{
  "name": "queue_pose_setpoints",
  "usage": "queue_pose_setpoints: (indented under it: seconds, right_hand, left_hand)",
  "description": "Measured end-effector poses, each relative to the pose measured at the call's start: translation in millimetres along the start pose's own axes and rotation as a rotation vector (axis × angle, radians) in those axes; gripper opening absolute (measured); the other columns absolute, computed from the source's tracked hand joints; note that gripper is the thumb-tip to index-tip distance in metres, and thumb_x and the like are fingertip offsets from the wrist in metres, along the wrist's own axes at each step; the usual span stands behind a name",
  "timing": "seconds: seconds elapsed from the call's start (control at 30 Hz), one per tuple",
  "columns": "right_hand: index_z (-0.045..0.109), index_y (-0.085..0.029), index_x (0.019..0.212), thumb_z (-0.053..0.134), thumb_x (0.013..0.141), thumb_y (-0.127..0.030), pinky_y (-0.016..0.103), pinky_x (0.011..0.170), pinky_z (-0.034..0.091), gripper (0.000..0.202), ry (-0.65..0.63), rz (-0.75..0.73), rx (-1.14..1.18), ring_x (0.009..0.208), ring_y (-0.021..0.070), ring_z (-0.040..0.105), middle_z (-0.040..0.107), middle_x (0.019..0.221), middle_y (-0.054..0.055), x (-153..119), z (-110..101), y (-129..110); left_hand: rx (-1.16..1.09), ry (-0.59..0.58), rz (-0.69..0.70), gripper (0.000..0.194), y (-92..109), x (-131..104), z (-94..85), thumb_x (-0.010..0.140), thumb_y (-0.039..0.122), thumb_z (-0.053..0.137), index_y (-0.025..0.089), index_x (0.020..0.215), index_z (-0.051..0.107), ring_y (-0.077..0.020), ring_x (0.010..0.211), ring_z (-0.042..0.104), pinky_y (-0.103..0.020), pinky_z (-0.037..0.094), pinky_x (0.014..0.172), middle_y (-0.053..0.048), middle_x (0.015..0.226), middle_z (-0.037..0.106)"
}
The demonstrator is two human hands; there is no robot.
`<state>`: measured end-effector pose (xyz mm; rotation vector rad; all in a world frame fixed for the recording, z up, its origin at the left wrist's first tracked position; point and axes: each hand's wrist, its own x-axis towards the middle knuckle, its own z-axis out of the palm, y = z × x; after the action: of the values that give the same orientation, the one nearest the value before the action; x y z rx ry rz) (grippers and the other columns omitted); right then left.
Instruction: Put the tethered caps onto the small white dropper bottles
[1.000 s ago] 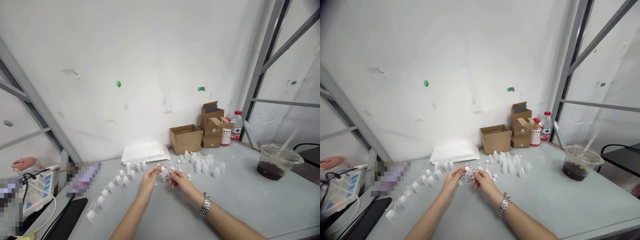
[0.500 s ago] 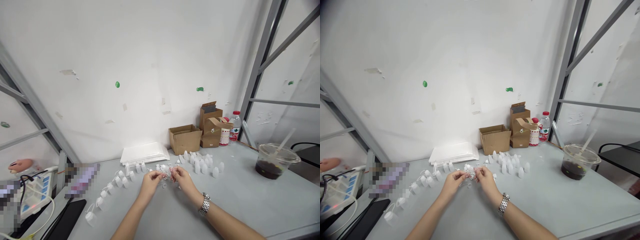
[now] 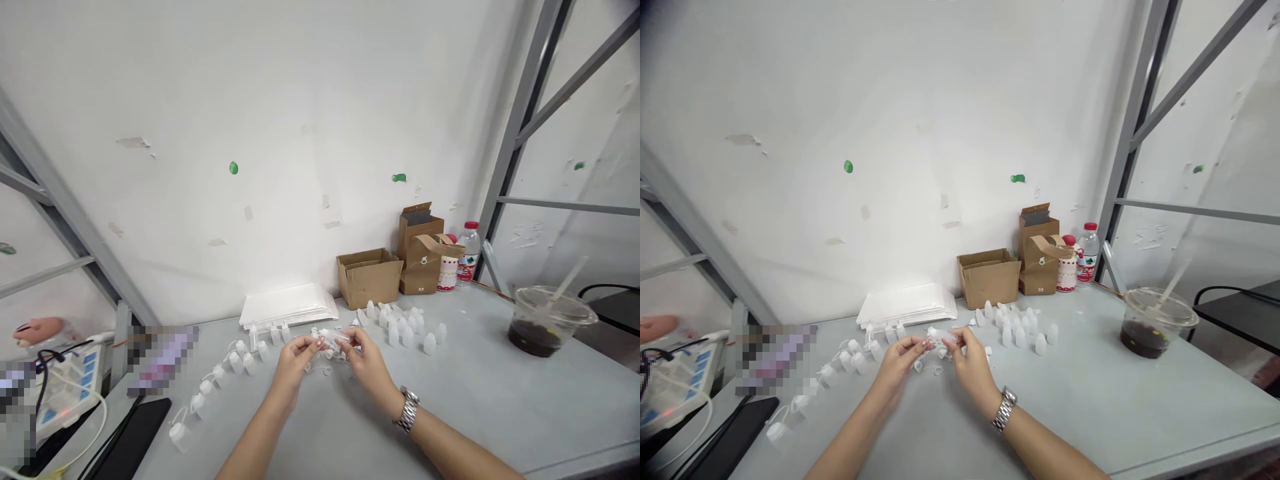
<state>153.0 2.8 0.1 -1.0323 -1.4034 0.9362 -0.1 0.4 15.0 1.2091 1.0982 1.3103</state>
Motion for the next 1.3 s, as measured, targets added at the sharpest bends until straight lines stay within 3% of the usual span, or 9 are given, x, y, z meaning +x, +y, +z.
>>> queue_pose_setpoints:
  seconds: [0.17,0.63,0.87,1.0,1.3]
  right_hand:
    - [0.058,-0.022,0.081,0.052,0.08,-0.032,0.032,0.067,0.037,0.012,-0.001,-0.117,-0.215,0.07,0.021,0.05,0.061,0.072,0.003,-1,-2,2]
    - [0.054,-0.02,0.079,0.051,0.079,-0.047,0.028,0.059,0.039,0.027,0.017,-0.007,0.006,0.063,0.0186,0.051,0.056,0.066,0.001,5,-5,3]
    - [0.059,-0.021,0.084,0.055,0.08,-0.038,0.032,0.07,0.038,0.018,-0.136,-0.144,-0.237,0.073,0.021,0.051,0.06,0.07,0.003,-7,-2,-1]
    - [0.058,-0.021,0.089,0.051,0.083,-0.036,0.033,0.072,0.04,0.018,-0.13,-0.184,-0.305,0.077,0.0211,0.051,0.06,0.075,0.004,-10,-2,0]
    - [0.055,-0.02,0.088,0.046,0.086,-0.035,0.032,0.071,0.041,0.017,-0.068,-0.202,-0.357,0.077,0.0204,0.051,0.06,0.075,0.003,-9,-3,0]
  left_hand:
    - [-0.1,0.033,-0.025,0.023,3,-1,0.3,0.06,0.038,0.07,0.015,0.062,0.067,-0.0182,0.071,0.059,-0.029,0.042,0.075,-0.005,0.066,0.068]
    - [-0.218,0.137,-0.057,0.025,-5,8,-5.5,0.057,0.033,0.074,0.014,0.071,0.069,-0.0189,0.076,0.064,-0.03,0.044,0.079,-0.007,0.074,0.072]
    - [-0.423,0.227,-0.096,0.025,-5,13,-14.2,0.064,0.025,0.07,0.019,0.087,0.065,-0.0184,0.088,0.065,-0.028,0.047,0.079,-0.007,0.088,0.072]
    - [-0.518,0.185,-0.158,0.029,-1,11,-12.8,0.065,0.021,0.07,0.019,0.093,0.064,-0.0162,0.083,0.065,-0.024,0.048,0.073,-0.006,0.088,0.072]
    - [-0.436,0.045,-0.128,0.04,2,6,-8.9,0.059,0.027,0.074,0.015,0.096,0.063,-0.0144,0.075,0.065,-0.024,0.045,0.071,-0.009,0.085,0.072]
